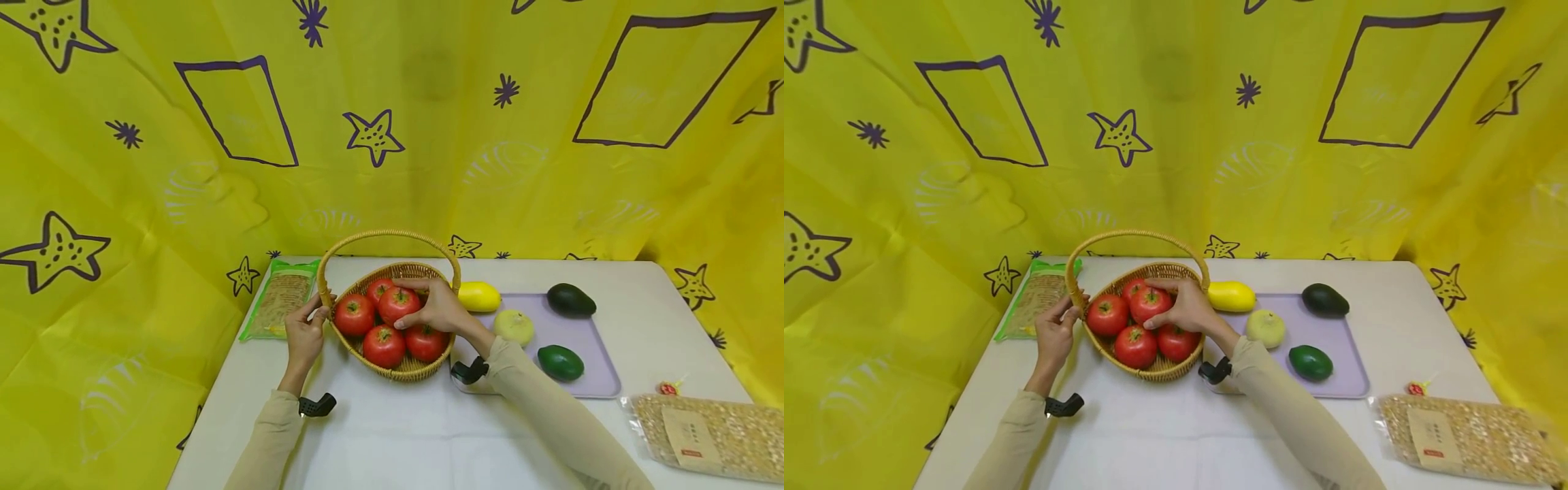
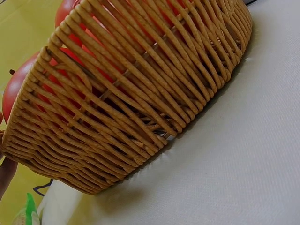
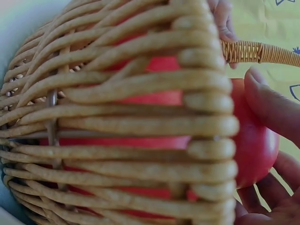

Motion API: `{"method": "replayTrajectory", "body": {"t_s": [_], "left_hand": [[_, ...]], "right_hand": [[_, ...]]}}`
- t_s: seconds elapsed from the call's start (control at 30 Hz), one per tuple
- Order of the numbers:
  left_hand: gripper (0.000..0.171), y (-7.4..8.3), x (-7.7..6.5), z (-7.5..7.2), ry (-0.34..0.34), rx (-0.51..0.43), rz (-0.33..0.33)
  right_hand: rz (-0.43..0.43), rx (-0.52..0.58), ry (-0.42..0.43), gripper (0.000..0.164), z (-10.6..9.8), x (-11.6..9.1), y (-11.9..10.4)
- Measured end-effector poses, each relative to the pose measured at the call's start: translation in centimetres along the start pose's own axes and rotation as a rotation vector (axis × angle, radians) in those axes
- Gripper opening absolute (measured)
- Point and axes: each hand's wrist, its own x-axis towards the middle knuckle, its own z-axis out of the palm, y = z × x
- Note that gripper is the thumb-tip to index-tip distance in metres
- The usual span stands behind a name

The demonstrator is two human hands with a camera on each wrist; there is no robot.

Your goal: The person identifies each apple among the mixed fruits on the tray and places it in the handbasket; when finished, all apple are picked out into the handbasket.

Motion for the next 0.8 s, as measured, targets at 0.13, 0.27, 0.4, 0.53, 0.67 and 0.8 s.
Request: {"method": "replayTrajectory", "body": {"t_s": [0.13, 0.27, 0.4, 0.53, 0.67, 0.8], "left_hand": [[0.035, 0.1, 0.1, 0.0, -0.005, -0.004, -0.009], [0.036, 0.2, 0.0, -0.1, -0.004, -0.014, -0.011], [0.035, 0.1, -0.1, -0.1, 0.000, -0.019, -0.004], [0.035, 0.1, 0.0, -0.1, -0.017, -0.013, -0.006], [0.034, 0.5, 0.3, -0.6, -0.075, 0.035, -0.032], [0.035, 1.4, 1.0, -1.6, -0.219, 0.191, -0.064]], "right_hand": [[0.004, 0.006, -0.010, 0.084, 0.0, 0.1, 0.0], [-0.005, 0.016, -0.036, 0.082, -0.1, 0.2, -0.1], [-0.018, 0.022, -0.068, 0.082, -0.2, 0.2, -0.2], [-0.038, -0.006, -0.109, 0.089, -0.5, -0.2, -0.4], [-0.075, -0.049, -0.149, 0.095, -1.3, -1.2, -0.8], [-0.078, -0.068, -0.189, 0.092, -3.0, -2.9, -2.0]]}}
